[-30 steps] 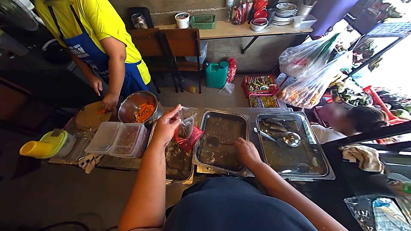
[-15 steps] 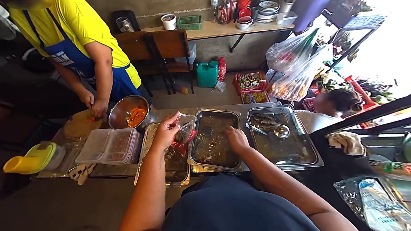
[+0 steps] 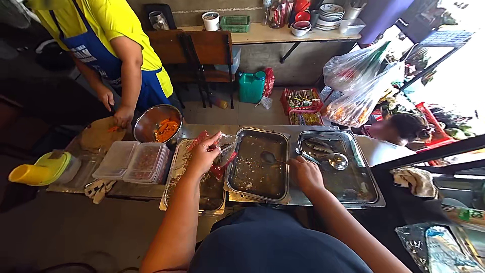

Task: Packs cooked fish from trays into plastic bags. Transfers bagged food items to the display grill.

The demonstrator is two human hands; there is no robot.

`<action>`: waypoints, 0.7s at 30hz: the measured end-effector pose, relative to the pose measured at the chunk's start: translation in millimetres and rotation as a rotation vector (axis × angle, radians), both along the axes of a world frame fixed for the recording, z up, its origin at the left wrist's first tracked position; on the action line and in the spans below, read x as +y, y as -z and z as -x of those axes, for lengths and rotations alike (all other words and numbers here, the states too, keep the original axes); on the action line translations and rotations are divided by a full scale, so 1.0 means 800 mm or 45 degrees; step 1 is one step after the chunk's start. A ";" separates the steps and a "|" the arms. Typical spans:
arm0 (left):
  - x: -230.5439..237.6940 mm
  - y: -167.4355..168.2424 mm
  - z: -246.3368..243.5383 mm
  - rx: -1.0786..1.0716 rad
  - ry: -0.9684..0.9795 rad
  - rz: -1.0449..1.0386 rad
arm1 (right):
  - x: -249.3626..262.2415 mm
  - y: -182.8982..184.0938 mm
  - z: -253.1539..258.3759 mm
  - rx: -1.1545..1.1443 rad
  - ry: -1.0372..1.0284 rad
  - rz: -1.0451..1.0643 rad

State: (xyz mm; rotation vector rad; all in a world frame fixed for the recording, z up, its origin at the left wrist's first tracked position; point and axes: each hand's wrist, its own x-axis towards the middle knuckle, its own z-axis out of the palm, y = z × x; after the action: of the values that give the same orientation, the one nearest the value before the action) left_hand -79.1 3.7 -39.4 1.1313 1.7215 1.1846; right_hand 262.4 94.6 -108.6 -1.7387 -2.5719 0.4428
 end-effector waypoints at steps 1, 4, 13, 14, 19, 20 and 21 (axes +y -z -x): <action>0.000 0.001 0.000 -0.002 0.007 -0.001 | -0.002 -0.002 -0.008 -0.046 0.033 -0.001; 0.000 0.003 -0.002 0.016 0.041 0.013 | -0.010 0.008 -0.013 -0.116 0.046 0.037; -0.001 0.006 -0.003 0.034 0.053 0.013 | -0.039 0.011 0.029 0.078 -0.197 0.101; -0.002 0.006 -0.003 0.039 0.049 0.015 | -0.036 0.005 0.025 0.032 -0.192 0.089; -0.010 0.004 -0.005 0.054 0.046 0.038 | -0.029 -0.009 -0.002 -0.171 -0.204 0.185; -0.010 0.005 -0.005 0.055 0.054 0.034 | -0.030 -0.007 -0.002 -0.171 -0.208 0.229; -0.009 0.008 -0.005 0.061 0.063 0.023 | -0.032 -0.005 -0.001 -0.172 -0.211 0.269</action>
State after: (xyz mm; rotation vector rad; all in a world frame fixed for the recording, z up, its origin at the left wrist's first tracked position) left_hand -74.8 -3.7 -45.8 1.1931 1.7268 1.1184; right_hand 263.0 68.7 -104.7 -1.6730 -2.8734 0.6447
